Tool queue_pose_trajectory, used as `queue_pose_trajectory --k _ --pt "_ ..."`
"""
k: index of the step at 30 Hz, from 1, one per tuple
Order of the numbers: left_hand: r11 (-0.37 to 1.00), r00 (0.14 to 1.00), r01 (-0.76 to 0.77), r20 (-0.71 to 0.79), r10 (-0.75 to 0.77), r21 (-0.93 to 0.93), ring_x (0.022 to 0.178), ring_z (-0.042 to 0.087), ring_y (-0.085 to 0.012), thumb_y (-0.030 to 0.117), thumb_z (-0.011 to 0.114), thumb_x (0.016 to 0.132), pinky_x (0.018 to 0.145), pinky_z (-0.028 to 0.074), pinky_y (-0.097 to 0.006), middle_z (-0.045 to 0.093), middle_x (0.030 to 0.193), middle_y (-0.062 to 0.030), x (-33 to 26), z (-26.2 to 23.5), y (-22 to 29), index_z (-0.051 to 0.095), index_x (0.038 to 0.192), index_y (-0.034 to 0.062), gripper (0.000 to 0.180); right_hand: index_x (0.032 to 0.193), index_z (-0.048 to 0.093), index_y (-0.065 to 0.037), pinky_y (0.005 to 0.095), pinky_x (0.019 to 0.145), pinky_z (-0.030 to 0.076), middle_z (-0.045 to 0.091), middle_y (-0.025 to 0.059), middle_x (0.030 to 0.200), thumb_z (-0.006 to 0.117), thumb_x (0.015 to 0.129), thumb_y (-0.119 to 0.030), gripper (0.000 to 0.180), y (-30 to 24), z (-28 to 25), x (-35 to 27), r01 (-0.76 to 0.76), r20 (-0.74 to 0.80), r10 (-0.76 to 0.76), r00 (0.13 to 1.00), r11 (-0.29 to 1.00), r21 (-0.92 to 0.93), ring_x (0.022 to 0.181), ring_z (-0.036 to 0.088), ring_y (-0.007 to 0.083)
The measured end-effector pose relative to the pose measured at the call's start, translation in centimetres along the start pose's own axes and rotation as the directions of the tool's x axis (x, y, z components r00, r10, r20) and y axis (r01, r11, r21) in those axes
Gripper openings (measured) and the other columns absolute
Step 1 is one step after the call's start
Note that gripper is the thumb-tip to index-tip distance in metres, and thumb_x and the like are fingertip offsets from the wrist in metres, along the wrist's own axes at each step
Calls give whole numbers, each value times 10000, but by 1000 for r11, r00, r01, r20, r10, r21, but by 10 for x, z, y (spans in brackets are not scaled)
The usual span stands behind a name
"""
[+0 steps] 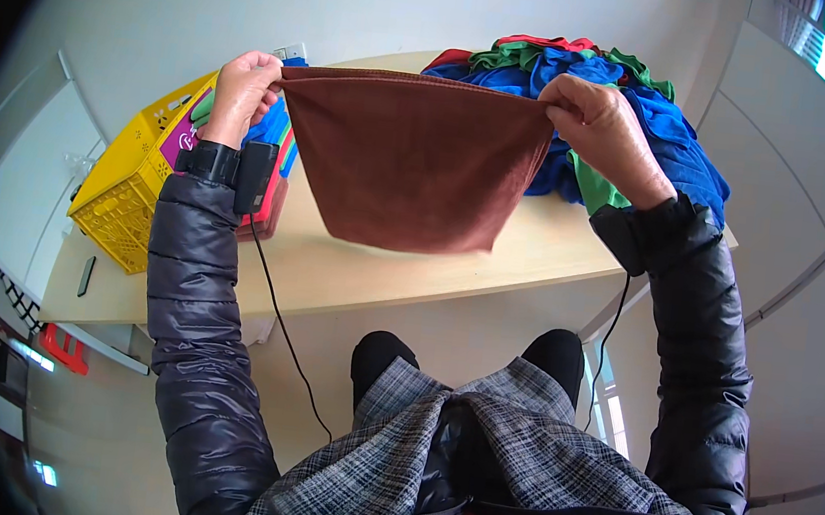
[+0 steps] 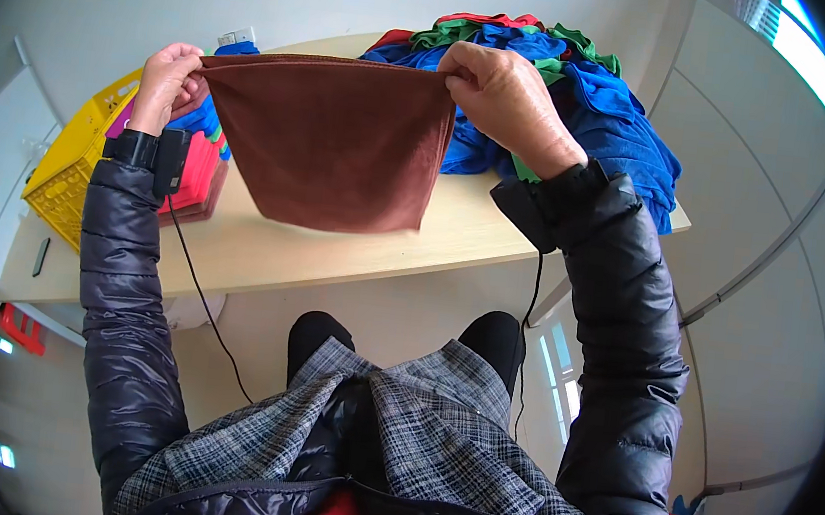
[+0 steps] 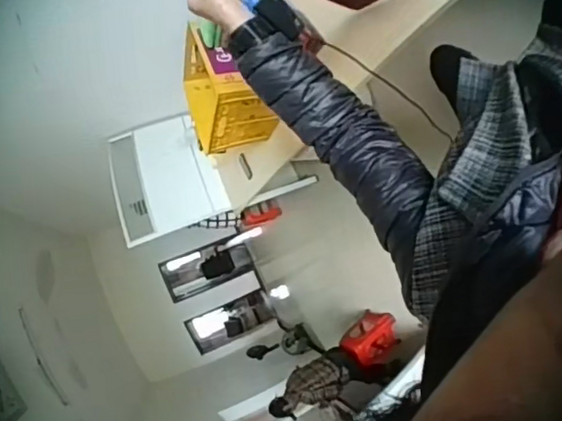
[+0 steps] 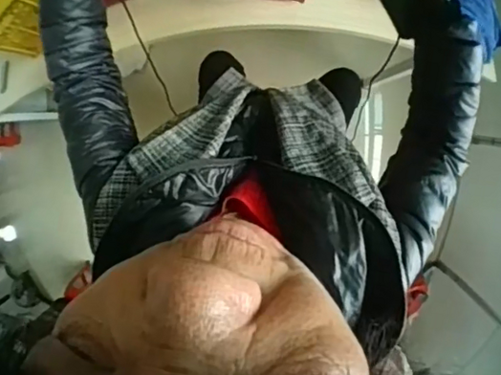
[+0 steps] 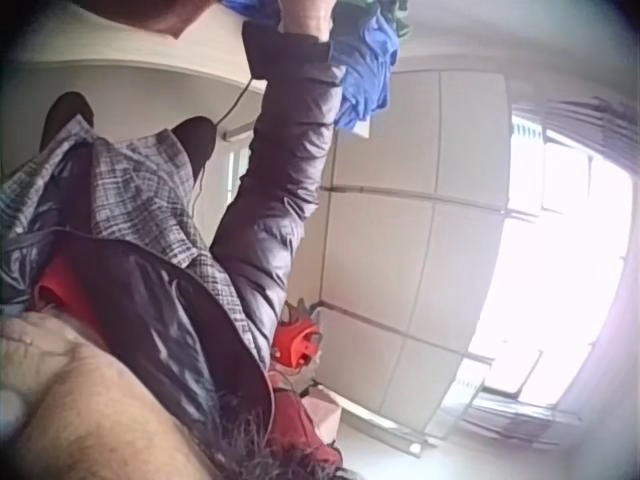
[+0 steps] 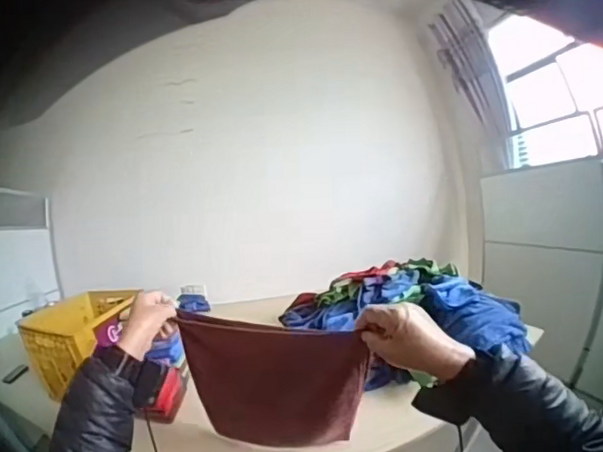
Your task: Folding small square cloths and stacking them into bins.
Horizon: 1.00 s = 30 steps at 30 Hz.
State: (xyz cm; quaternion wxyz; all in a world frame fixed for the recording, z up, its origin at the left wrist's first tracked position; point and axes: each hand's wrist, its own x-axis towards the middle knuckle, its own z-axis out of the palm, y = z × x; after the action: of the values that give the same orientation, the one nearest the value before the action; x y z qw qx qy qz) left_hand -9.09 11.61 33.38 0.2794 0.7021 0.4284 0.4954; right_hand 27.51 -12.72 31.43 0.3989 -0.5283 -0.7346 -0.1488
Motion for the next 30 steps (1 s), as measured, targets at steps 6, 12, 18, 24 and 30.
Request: queue_pose_trajectory --k 6,12,18,24,30 --pt "942 972 159 211 -98 -295 586 572 -45 99 587 938 500 497 -204 631 771 9 -2 -29 -18 663 1042 38 143 916 645 -27 252 623 515 639 59 720 620 875 0 55 -16 1 2 -36 34 33 999 996 77 646 622 130" --pt "883 931 199 363 -36 -424 680 621 -66 92 585 957 606 559 -232 648 817 -6 -24 -44 -33 651 1081 10 163 929 641 -26 242 622 507 628 45 725 614 888 10 61 -20 -1 6 -11 21 8 1000 994 111 652 603 107" --pt "897 909 245 409 -80 -368 739 641 -99 76 588 951 679 578 -267 657 865 -26 -51 -42 -50 634 1126 3 195 938 622 -25 239 654 505 631 41 753 601 897 32 73 -29 -9 13 42 4 -42 999 999 17 687 599 99" --pt "851 885 301 458 -81 -431 761 645 -117 61 604 939 702 583 -291 651 890 -29 -78 -29 -64 624 1135 -1 206 949 617 -28 240 680 508 638 44 765 598 898 39 86 -34 -14 21 92 -30 -93 995 995 -38 705 602 96" --pt "813 888 317 454 -73 -488 739 638 -113 41 619 925 685 580 -292 643 867 -22 -100 -9 -57 624 1114 -5 194 964 616 -19 239 724 532 654 33 780 575 919 44 87 -32 -17 26 67 -12 -68 998 997 -29 742 624 89"
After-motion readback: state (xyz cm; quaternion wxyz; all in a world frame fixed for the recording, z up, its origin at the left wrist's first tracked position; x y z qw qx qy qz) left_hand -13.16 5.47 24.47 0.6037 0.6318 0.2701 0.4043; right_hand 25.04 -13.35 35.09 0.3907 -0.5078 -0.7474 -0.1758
